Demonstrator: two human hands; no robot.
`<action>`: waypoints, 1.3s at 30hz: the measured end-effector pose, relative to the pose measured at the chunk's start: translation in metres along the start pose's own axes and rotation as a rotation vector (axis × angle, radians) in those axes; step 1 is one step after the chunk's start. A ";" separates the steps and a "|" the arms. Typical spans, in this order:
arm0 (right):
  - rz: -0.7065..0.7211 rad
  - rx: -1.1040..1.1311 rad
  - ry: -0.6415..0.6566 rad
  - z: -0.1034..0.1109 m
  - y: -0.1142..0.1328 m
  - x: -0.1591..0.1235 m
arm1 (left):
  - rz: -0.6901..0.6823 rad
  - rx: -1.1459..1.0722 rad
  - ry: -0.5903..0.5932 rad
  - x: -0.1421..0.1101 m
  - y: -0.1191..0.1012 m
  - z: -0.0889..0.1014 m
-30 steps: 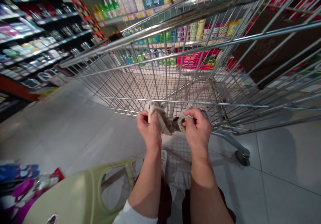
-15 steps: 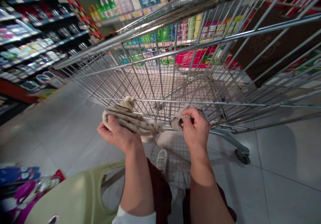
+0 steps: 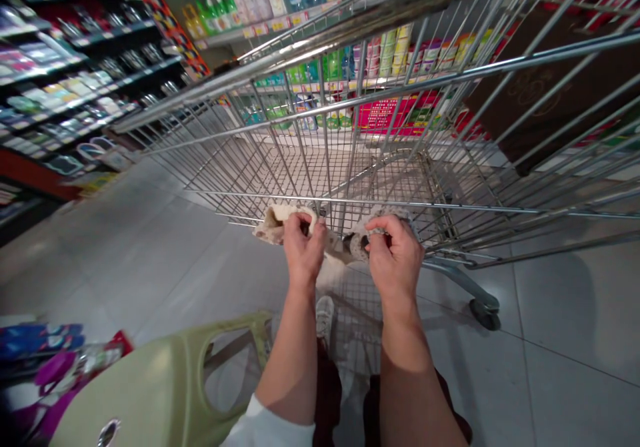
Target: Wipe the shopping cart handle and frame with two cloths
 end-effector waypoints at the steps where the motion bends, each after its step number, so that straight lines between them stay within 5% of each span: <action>1: 0.000 -0.003 -0.003 0.000 0.000 0.000 | 0.022 0.073 0.059 -0.001 0.001 -0.004; 6: 0.008 -0.010 0.000 0.000 0.001 0.000 | 0.112 0.200 0.213 -0.002 0.008 -0.007; 12: 0.001 -0.005 -0.001 0.000 0.000 0.000 | -0.037 -0.197 -0.246 0.003 0.000 0.029; 14: -0.001 0.003 0.013 0.000 -0.001 -0.001 | -0.119 -0.212 -0.289 0.005 -0.005 0.034; 19: 0.004 0.005 0.011 0.000 -0.002 -0.001 | -0.188 -0.075 -0.194 0.007 -0.007 0.024; 24: -0.004 0.002 0.011 0.000 -0.003 0.000 | 0.073 0.214 0.077 0.008 0.019 0.003; 27: -0.003 -0.017 0.002 0.001 -0.002 0.000 | 0.088 0.232 0.147 0.010 0.026 0.001; 29: 0.003 -0.017 0.000 0.001 0.000 0.000 | 0.081 0.072 0.089 0.013 0.025 0.007; 32: 0.008 -0.013 -0.001 0.000 0.000 0.001 | 0.047 -0.214 -0.163 0.017 0.019 0.025; 35: 0.006 -0.025 0.000 0.001 0.001 0.001 | -0.065 -0.256 -0.371 0.020 0.012 0.040; 39: 0.000 -0.005 0.003 0.001 0.001 0.000 | -0.047 -0.223 -0.226 0.028 0.020 0.030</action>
Point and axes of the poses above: each hand's wrist, its own x-axis towards the middle knuckle, its own z-axis out of the back of the hand, y = z × x, the point moved 4 cm from there along x, towards the middle knuckle, and after that the axes turned 2 degrees about -y, right-handed, at the moved point
